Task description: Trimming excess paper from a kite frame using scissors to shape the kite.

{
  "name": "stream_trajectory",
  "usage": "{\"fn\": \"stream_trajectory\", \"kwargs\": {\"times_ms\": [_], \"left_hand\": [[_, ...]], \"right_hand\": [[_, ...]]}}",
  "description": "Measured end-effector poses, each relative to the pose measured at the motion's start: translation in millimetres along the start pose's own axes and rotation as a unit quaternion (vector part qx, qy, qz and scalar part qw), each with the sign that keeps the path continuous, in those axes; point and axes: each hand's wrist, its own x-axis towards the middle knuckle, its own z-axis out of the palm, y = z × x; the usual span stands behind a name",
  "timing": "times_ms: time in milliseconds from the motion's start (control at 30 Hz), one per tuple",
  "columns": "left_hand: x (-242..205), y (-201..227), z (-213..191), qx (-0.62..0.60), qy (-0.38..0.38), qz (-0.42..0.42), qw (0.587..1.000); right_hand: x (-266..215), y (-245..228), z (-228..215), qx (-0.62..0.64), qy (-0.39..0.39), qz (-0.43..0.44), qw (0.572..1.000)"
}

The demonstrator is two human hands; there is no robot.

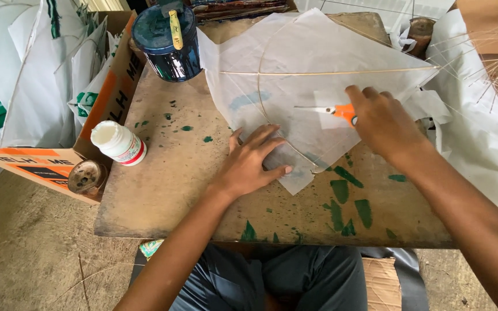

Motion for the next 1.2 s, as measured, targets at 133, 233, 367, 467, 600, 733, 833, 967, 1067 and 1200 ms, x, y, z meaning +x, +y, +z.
{"fn": "stream_trajectory", "kwargs": {"times_ms": [133, 233, 367, 467, 600, 733, 833, 967, 1067, 1200], "left_hand": [[0.9, -18.4, 17.5, 0.023, 0.046, 0.047, 0.998], [0.7, -16.8, 13.9, 0.015, 0.023, 0.035, 0.999], [-3.5, -19.5, 12.8, 0.001, 0.037, 0.04, 0.999], [-5.4, -19.7, 10.5, -0.005, 0.041, 0.034, 0.999], [-9.5, -22.9, 12.0, -0.006, 0.072, 0.056, 0.996], [-12.9, -14.9, 11.8, -0.003, 0.052, 0.086, 0.995], [-14.9, -9.2, 17.2, -0.009, 0.081, 0.138, 0.987], [-14.6, -1.2, 19.9, -0.006, 0.091, 0.173, 0.981], [-15.1, 1.6, 17.0, -0.001, 0.074, 0.174, 0.982], [-14.2, -5.6, 22.4, -0.011, 0.067, 0.167, 0.984]], "right_hand": [[-2.3, 9.1, -14.1, 0.149, -0.022, 0.02, 0.988], [-6.9, 0.0, -43.0, 0.3, -0.077, 0.112, 0.944], [-15.3, -17.8, -83.2, 0.468, -0.216, 0.187, 0.836], [-23.9, -21.4, -84.8, 0.519, -0.304, 0.19, 0.776], [-34.7, -10.1, -65.7, 0.498, -0.432, 0.114, 0.743], [-35.1, -12.4, -83.3, 0.394, -0.488, 0.021, 0.778], [-41.3, -19.7, -80.4, 0.489, -0.542, 0.162, 0.664], [-50.5, -6.5, -46.0, 0.525, -0.575, -0.011, 0.628], [-52.4, -2.8, -41.7, 0.524, -0.588, -0.01, 0.617], [-53.2, -1.0, -48.0, 0.51, -0.59, 0.003, 0.626]]}}
